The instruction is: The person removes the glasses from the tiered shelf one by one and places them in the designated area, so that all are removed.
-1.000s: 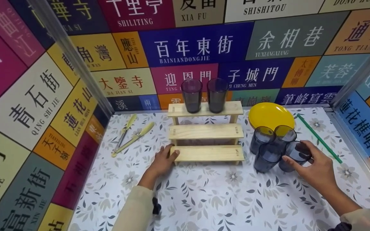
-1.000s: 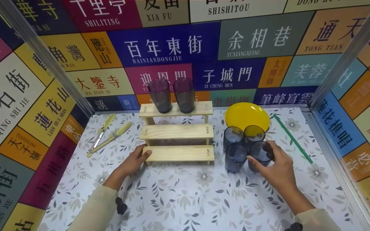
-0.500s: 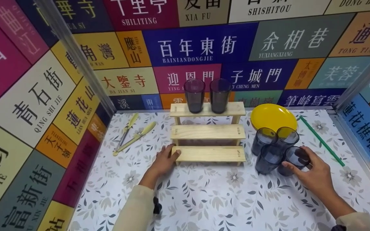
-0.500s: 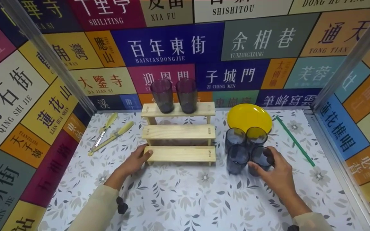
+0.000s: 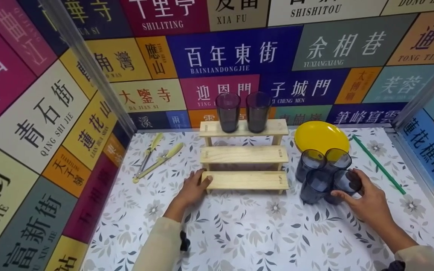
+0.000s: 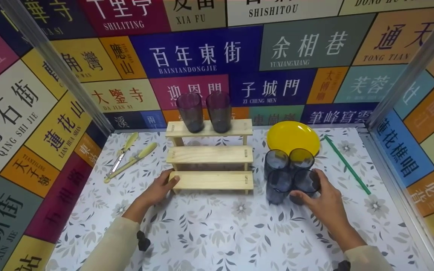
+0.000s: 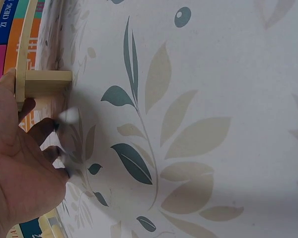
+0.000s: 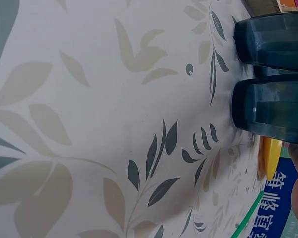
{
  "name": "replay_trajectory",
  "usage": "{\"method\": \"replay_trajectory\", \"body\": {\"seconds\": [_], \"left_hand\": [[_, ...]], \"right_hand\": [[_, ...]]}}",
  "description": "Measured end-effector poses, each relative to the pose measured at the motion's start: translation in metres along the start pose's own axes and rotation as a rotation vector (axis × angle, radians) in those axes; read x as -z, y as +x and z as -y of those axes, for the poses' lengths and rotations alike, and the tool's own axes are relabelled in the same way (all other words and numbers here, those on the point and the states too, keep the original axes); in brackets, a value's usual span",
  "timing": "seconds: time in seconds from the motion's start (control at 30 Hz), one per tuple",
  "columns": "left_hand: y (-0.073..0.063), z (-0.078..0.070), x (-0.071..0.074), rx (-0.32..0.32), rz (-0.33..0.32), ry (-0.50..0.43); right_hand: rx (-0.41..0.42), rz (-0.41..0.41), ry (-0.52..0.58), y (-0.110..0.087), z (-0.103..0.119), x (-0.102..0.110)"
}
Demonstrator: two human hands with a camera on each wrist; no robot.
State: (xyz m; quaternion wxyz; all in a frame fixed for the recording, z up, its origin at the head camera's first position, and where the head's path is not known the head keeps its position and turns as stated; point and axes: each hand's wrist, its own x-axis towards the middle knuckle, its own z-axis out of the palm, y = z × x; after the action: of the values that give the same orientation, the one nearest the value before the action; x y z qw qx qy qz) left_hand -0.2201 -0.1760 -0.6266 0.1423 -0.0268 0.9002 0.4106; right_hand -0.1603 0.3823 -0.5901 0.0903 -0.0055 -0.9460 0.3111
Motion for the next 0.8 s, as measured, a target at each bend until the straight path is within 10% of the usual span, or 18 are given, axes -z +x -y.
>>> {"method": "replay_trajectory", "body": {"seconds": [0.8], "left_hand": [[0.001, -0.002, 0.0, 0.047, 0.025, 0.027]], "right_hand": [[0.074, 0.024, -0.028, 0.021, 0.016, 0.037]]}}
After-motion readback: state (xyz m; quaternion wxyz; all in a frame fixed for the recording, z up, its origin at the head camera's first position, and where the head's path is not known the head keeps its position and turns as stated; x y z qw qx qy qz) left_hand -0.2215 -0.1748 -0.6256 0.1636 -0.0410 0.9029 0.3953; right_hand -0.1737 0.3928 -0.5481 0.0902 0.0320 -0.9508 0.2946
